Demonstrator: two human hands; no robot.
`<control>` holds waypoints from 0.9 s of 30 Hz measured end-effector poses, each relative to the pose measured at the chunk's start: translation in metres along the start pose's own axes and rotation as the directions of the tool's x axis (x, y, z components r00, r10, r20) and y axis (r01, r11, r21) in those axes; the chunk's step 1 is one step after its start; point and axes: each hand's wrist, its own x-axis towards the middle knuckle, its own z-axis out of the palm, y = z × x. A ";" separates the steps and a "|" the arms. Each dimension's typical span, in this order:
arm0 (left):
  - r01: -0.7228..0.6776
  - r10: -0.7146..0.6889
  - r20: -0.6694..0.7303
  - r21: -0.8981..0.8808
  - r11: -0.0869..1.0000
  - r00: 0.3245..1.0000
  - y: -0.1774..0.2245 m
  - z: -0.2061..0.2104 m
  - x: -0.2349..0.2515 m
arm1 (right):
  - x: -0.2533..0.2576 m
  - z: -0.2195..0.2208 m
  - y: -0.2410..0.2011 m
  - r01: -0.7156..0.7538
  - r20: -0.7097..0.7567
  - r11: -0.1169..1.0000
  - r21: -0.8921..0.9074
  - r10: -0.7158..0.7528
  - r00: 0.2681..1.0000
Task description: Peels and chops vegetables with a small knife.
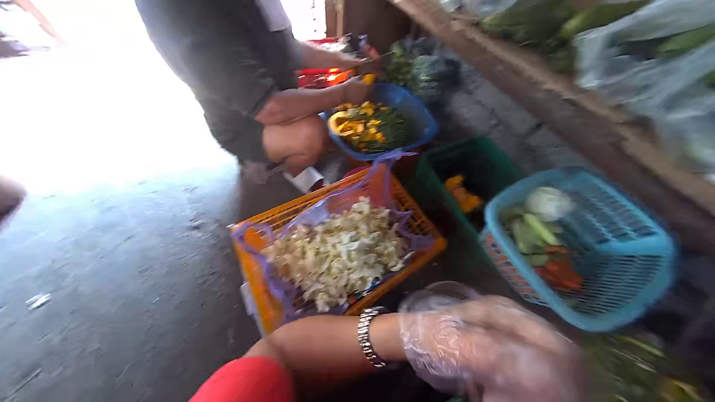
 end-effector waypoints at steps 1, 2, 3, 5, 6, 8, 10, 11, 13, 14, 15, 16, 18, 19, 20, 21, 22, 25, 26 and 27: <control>0.127 -0.118 -0.101 0.088 0.988 0.988 -0.028 -0.013 -0.008 | -0.003 0.009 -0.014 0.004 -0.002 0.995 0.098 -0.004 1.000; 0.262 -0.231 -0.199 0.145 0.954 0.952 -0.055 -0.027 -0.017 | 0.000 0.007 -0.014 0.025 0.034 0.991 0.129 -0.030 0.999; 0.396 -0.344 -0.296 0.139 0.908 0.891 -0.081 -0.038 -0.027 | 0.003 0.004 -0.013 0.051 0.101 0.985 0.166 -0.068 0.993; 0.550 -0.488 -0.442 0.017 0.835 0.753 -0.124 -0.050 -0.043 | 0.003 0.010 -0.016 0.066 0.172 0.973 0.223 -0.106 0.979; 0.575 -0.528 -0.472 -0.052 0.816 0.706 -0.139 -0.052 -0.048 | -0.001 0.018 -0.022 0.051 0.172 0.971 0.235 -0.093 0.981; 0.547 -0.538 -0.476 -0.135 0.826 0.695 -0.157 -0.047 -0.054 | -0.006 0.035 -0.028 0.015 0.152 0.965 0.261 -0.056 0.987; 0.491 -0.504 -0.424 -0.149 0.858 0.752 -0.165 -0.045 -0.059 | -0.006 0.048 -0.027 -0.023 0.116 0.974 0.226 -0.004 0.993; 0.472 -0.491 -0.419 -0.158 0.868 0.763 -0.168 -0.045 -0.062 | -0.005 0.052 -0.024 -0.037 0.106 0.978 0.206 0.015 0.994; 0.451 -0.499 -0.453 -0.218 0.866 0.739 -0.171 -0.048 -0.067 | -0.002 0.055 -0.017 -0.090 0.110 0.985 0.148 0.074 0.991; 0.446 -0.509 -0.480 -0.248 0.860 0.715 -0.171 -0.049 -0.068 | -0.001 0.054 -0.015 -0.117 0.119 0.987 0.108 0.104 0.987; 0.438 -0.514 -0.510 -0.272 0.857 0.689 -0.171 -0.050 -0.068 | 0.000 0.049 -0.013 -0.122 0.144 0.991 0.061 0.113 0.983; 0.429 -0.525 -0.540 -0.304 0.851 0.657 -0.170 -0.052 -0.068 | 0.002 0.042 -0.010 -0.096 0.176 0.995 0.013 0.092 0.980; 0.378 -0.555 -0.587 -0.407 0.831 0.590 -0.169 -0.057 -0.069 | 0.006 0.025 -0.002 0.036 0.235 0.993 -0.114 -0.008 0.972; 0.338 -0.579 -0.599 -0.473 0.813 0.554 -0.167 -0.057 -0.067 | 0.007 0.019 -0.001 0.081 0.240 0.980 -0.180 -0.036 0.970; 0.302 -0.604 -0.607 -0.531 0.792 0.516 -0.165 -0.058 -0.065 | 0.005 0.015 -0.002 0.102 0.232 0.964 -0.246 -0.044 0.972; 0.268 -0.630 -0.608 -0.582 0.768 0.483 -0.164 -0.058 -0.065 | 0.002 0.010 -0.003 0.126 0.220 0.946 -0.298 -0.060 0.974; 0.244 -0.643 -0.602 -0.612 0.752 0.473 -0.165 -0.058 -0.065 | -0.002 0.006 -0.004 0.162 0.214 0.927 -0.337 -0.092 0.972; 0.211 -0.630 -0.527 -0.647 0.732 0.571 -0.172 -0.061 -0.070 | -0.013 0.000 -0.008 0.349 0.197 0.820 -0.454 -0.289 0.937; 0.204 -0.634 -0.483 -0.676 0.709 0.604 -0.171 -0.062 -0.070 | -0.015 0.000 -0.008 0.401 0.196 0.771 -0.494 -0.351 0.916; 0.197 -0.639 -0.458 -0.696 0.690 0.618 -0.170 -0.062 -0.070 | -0.016 0.001 -0.007 0.446 0.212 0.718 -0.534 -0.397 0.893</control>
